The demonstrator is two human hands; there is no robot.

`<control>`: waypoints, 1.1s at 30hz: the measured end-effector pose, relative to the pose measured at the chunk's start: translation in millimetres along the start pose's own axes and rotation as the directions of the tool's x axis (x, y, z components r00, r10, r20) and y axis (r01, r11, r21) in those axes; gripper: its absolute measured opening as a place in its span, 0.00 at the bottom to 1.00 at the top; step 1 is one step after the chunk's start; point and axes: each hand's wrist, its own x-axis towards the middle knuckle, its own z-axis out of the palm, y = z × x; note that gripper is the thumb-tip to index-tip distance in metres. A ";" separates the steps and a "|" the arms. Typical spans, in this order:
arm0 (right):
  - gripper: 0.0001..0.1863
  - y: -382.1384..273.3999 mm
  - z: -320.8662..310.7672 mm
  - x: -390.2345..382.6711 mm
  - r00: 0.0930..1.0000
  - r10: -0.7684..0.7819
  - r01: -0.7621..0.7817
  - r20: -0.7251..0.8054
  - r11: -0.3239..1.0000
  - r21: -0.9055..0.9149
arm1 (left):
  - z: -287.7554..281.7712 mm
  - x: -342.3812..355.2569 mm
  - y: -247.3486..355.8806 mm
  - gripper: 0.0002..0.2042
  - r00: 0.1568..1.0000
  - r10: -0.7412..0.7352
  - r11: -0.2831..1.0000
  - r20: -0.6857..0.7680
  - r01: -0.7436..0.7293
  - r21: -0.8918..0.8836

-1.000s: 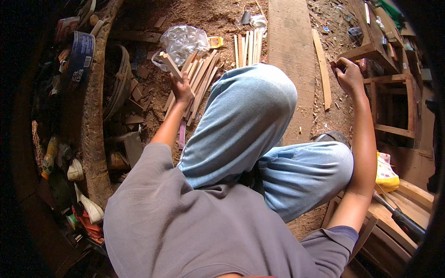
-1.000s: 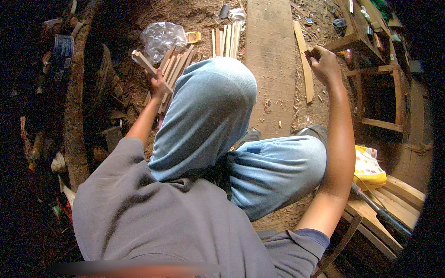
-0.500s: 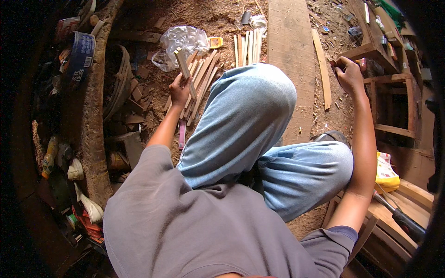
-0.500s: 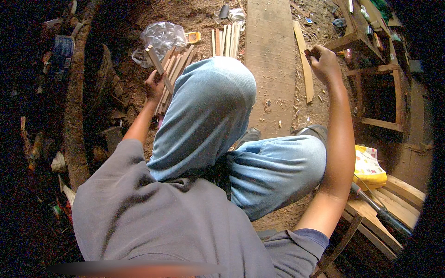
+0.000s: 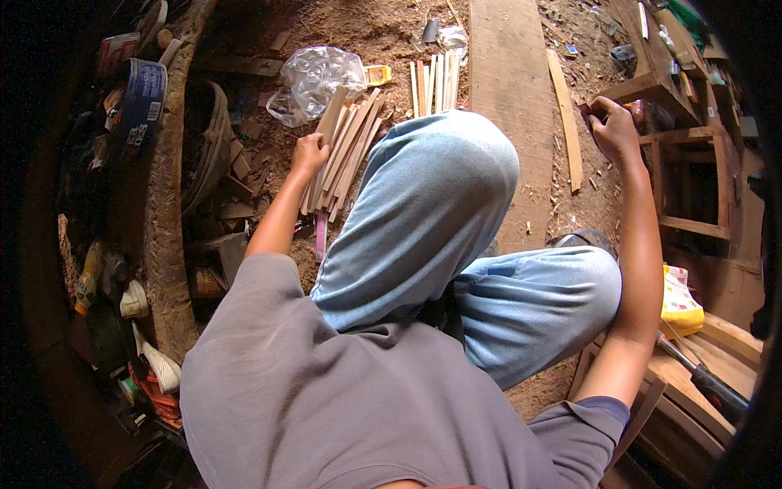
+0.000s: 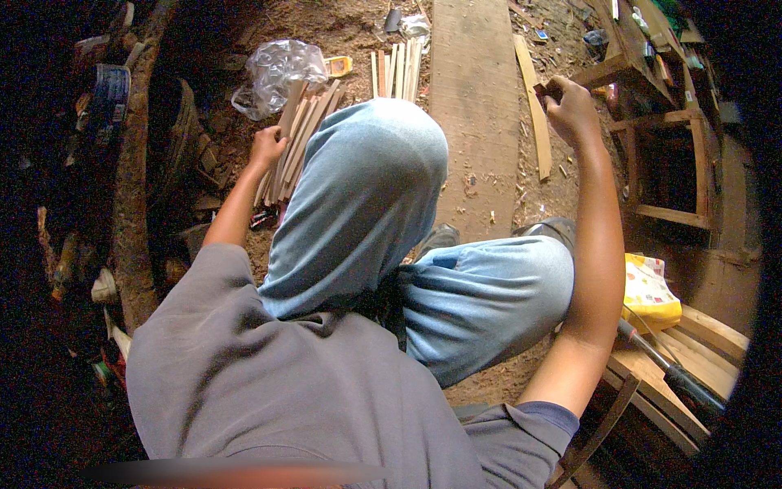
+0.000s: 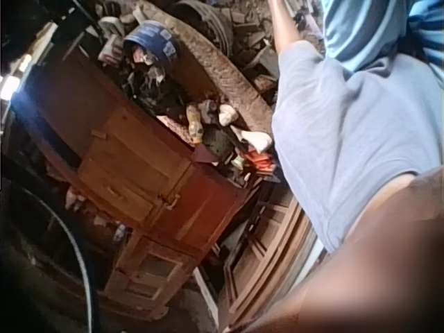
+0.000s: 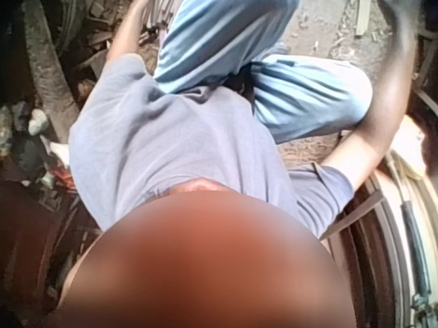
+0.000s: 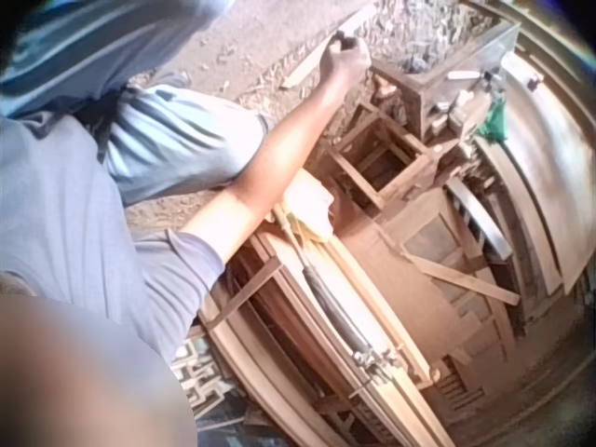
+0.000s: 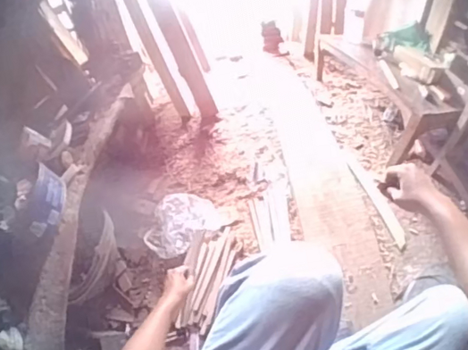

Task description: The person sits on the floor and uses a small knife to shave and shape thin wooden sticks. They hold each stick with one hand and carefully pare the edges with the other, then place the finished pieces on a pile nearby.

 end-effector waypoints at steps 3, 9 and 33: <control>0.08 -2.0 -0.2 -0.6 1.000 0.015 -0.015 0.009 1.000 -0.012 | 27.5 -8.9 -22.3 0.25 0.997 -0.064 0.997 0.049 0.062 0.047; 0.08 -2.1 0.0 -1.9 0.999 0.029 -0.029 0.035 1.000 0.000 | 55.1 -29.9 -38.5 0.25 0.980 -0.166 0.977 0.113 0.148 0.154; 0.10 -3.4 15.3 -9.2 0.986 0.090 -0.089 0.137 0.996 -0.013 | 155.5 78.4 170.5 0.24 0.861 -0.231 0.967 0.453 0.253 0.012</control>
